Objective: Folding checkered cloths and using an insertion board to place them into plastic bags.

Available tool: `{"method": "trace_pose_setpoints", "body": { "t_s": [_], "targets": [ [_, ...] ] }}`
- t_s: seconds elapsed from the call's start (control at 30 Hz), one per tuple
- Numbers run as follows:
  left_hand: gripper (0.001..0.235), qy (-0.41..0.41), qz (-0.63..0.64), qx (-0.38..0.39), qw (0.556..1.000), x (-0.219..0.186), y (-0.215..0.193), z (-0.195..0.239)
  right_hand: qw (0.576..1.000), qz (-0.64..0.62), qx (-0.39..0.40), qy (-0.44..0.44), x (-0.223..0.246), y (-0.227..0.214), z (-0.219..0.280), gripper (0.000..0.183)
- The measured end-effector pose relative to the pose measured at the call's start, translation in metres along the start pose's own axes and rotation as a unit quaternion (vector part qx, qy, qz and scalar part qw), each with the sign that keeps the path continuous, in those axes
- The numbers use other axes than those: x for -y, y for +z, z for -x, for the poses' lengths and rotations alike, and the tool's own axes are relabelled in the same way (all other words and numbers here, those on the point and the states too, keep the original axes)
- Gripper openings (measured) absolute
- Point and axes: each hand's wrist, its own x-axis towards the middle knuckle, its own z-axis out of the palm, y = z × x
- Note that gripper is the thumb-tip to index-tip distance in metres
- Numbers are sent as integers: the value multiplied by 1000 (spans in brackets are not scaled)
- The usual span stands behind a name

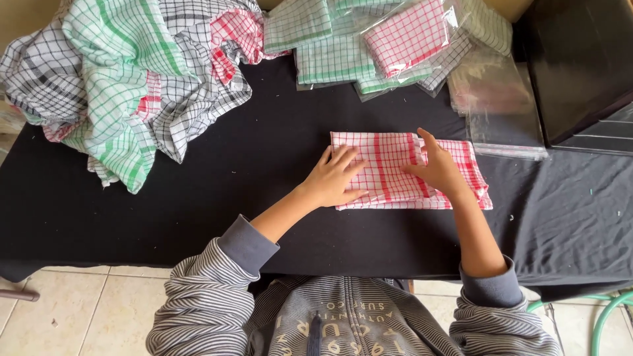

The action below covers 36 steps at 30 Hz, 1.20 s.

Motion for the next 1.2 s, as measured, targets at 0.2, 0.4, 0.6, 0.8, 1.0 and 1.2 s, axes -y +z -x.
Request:
{"method": "trace_pose_setpoints", "body": {
  "t_s": [0.2, 0.4, 0.6, 0.8, 1.0, 1.2],
  "targets": [
    [94, -22, 35, 96, 994, 2, -24, 2, 952, 96, -232, -176, 7, 8, -1, 66],
    [120, -39, 24, 134, 990, -4, -36, -2, 898, 95, -134, -409, 44, 79, -12, 48],
    [132, -81, 51, 191, 977, -1, -41, -6, 961, 233, 19, -151, 34, 65, -1, 78],
    [135, -98, 54, 214, 971, -4, -54, -7, 980, 191, -28, -52, 10, 67, -14, 86],
    [130, -130, 108, 188, 967, -5, -56, -4, 988, 151, -35, -20, 4, 73, -20, 86],
    [66, -243, 178, -63, 951, 18, 23, -6, 965, -125, -169, -157, 38, 59, 0, 61]
  ]
}}
